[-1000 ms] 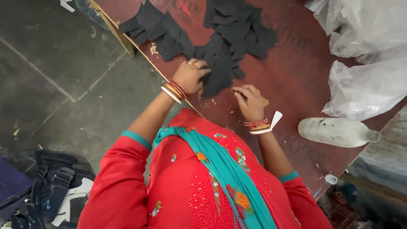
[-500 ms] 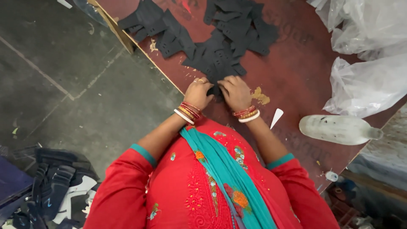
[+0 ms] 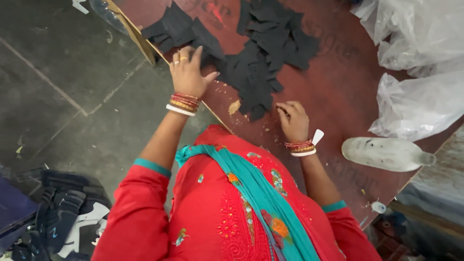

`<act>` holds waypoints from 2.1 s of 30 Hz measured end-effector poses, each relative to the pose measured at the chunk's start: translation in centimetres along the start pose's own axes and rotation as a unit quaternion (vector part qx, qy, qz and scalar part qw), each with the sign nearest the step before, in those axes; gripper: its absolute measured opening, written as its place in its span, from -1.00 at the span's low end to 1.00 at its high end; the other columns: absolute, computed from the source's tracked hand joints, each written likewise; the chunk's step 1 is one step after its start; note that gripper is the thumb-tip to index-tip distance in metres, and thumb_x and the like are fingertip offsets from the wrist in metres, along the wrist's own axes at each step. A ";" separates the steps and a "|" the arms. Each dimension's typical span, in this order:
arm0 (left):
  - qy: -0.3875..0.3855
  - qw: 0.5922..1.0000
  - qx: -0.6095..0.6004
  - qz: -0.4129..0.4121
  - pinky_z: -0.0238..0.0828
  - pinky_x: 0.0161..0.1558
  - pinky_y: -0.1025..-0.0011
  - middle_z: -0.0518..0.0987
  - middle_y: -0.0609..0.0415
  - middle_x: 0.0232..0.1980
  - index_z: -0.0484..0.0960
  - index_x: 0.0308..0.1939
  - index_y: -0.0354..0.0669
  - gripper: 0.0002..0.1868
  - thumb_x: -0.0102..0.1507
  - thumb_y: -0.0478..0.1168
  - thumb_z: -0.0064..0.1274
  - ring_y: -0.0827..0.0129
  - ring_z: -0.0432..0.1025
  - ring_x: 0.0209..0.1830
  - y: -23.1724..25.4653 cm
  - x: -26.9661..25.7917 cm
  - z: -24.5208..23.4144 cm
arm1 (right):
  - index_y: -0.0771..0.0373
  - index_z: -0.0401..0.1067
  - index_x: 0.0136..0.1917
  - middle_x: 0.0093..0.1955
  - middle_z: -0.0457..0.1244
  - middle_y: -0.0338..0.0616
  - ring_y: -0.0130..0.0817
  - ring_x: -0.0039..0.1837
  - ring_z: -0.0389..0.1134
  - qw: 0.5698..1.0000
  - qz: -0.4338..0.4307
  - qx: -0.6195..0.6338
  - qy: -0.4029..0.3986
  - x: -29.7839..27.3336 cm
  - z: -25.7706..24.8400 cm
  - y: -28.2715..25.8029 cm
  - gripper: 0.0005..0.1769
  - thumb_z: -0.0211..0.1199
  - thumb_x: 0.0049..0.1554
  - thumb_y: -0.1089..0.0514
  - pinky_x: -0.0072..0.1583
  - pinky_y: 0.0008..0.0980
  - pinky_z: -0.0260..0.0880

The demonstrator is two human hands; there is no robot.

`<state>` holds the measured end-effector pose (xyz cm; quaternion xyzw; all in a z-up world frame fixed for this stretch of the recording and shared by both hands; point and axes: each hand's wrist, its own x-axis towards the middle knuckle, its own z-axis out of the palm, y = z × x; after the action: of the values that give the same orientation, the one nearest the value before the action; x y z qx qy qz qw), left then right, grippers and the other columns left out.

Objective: The person sorts and organizes small black fabric pieces on a wooden table. They pick up the pieces, fold them, and place them into a rectangular tray with a green bottom. The person also briefly handles a white plastic bottle and a plastic bag during the process.

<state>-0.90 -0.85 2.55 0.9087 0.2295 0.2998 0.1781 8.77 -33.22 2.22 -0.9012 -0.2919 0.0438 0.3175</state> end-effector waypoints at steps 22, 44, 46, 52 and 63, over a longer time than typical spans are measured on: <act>-0.274 0.949 -0.115 0.102 0.43 0.05 0.13 0.56 -0.14 -0.04 0.69 -0.03 -0.30 -0.60 0.09 -0.18 0.25 -0.04 0.45 0.02 6.8 -7.3 7.2 | 0.22 0.54 0.05 0.05 0.33 -0.09 -0.03 0.11 0.37 0.965 -0.250 -0.074 -0.038 3.0 3.8 -0.7 -0.80 0.30 0.13 0.25 0.13 -0.14 0.39; -0.318 0.926 -0.114 0.167 0.33 0.04 0.14 0.57 -0.01 -0.07 0.77 -0.08 -0.07 -0.68 0.12 -0.06 0.26 0.06 0.42 0.05 6.6 -6.7 7.2 | 0.18 0.62 0.03 0.02 0.37 -0.09 -0.16 -0.03 0.45 0.997 -0.057 -0.007 0.044 0.1 0.4 -1.2 -0.87 0.36 0.18 0.20 0.00 -0.30 0.44; -0.305 0.932 -0.117 0.156 0.33 0.02 0.15 0.57 -0.01 -0.08 0.76 -0.08 -0.11 -0.66 0.13 -0.06 0.26 0.07 0.42 0.06 6.5 -8.0 7.6 | 0.19 0.60 0.03 0.02 0.36 -0.09 -0.11 0.03 0.43 0.995 -0.097 -0.014 0.028 -0.5 1.9 -0.3 -0.86 0.36 0.17 0.21 0.07 -0.25 0.42; -0.268 0.947 -0.119 0.129 0.34 0.00 0.15 0.57 0.00 -0.07 0.75 -0.13 -0.15 -0.69 0.11 -0.09 0.28 0.07 0.42 0.06 6.7 -8.8 7.9 | 0.20 0.58 0.02 -0.03 0.33 -0.07 -0.03 0.06 0.37 0.985 -0.160 -0.051 -0.025 1.1 4.4 0.1 -0.85 0.33 0.16 0.20 0.11 -0.15 0.39; -0.194 0.954 -0.210 0.091 0.40 0.00 0.10 0.59 -0.05 -0.18 0.68 -0.20 -0.23 -0.76 0.11 -0.22 0.29 -0.01 0.48 -0.09 6.5 -7.7 6.7 | 0.17 0.59 0.05 0.04 0.36 -0.07 -0.06 0.09 0.39 0.986 -0.161 -0.025 -0.014 -2.3 0.8 0.0 -0.83 0.30 0.16 0.20 0.12 -0.16 0.41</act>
<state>-0.21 -11.52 -3.12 0.9083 0.0389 0.1739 0.3784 6.70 -34.08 1.34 -0.8492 -0.4389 -0.0025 0.2937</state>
